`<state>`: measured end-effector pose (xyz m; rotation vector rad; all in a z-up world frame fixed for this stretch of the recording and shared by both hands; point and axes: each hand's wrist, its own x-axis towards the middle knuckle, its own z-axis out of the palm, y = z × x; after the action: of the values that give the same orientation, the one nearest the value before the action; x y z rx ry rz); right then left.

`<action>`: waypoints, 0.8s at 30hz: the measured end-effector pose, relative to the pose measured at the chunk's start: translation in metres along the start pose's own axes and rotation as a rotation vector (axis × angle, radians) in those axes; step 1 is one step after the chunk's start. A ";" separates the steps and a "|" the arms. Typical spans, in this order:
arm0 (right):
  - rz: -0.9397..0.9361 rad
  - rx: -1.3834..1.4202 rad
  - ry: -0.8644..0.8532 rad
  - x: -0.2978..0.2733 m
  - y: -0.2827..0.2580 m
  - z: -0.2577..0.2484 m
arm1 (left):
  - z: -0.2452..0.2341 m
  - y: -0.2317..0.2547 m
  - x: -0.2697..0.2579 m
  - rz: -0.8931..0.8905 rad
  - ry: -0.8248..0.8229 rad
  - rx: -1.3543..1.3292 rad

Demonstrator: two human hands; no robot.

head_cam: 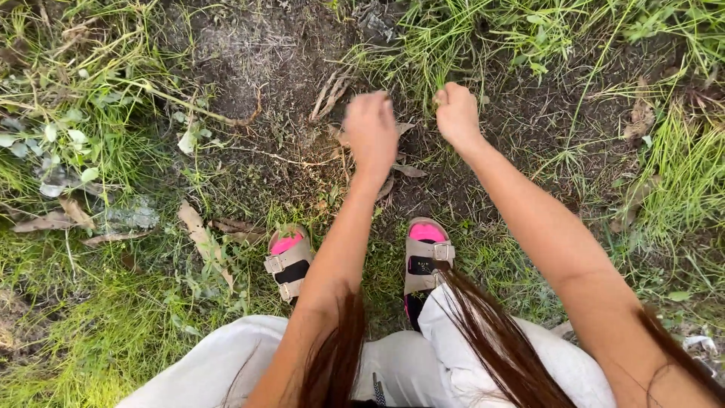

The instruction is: The person repeatedly pulls weeds and grass by hand from a small patch of soil in a garden. They gather the removed vegetation into a pile and continue clearing the area throughout the clip.

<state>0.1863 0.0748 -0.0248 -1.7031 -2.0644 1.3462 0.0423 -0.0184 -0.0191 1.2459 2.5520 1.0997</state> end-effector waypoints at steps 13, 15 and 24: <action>-0.169 -0.485 0.028 -0.035 -0.039 -0.012 | 0.112 0.040 0.006 -1.011 -0.584 -1.033; -0.200 -0.539 0.016 -0.039 -0.038 -0.014 | 0.114 0.035 -0.001 -1.003 -0.583 -1.052; -0.383 -0.747 -0.004 -0.054 -0.032 0.007 | 0.083 0.004 -0.018 -1.085 -0.541 -1.323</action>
<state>0.1779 0.0269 0.0159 -1.3555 -2.9207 0.4811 0.0877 0.0175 -0.0815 -0.1902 1.1348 1.3452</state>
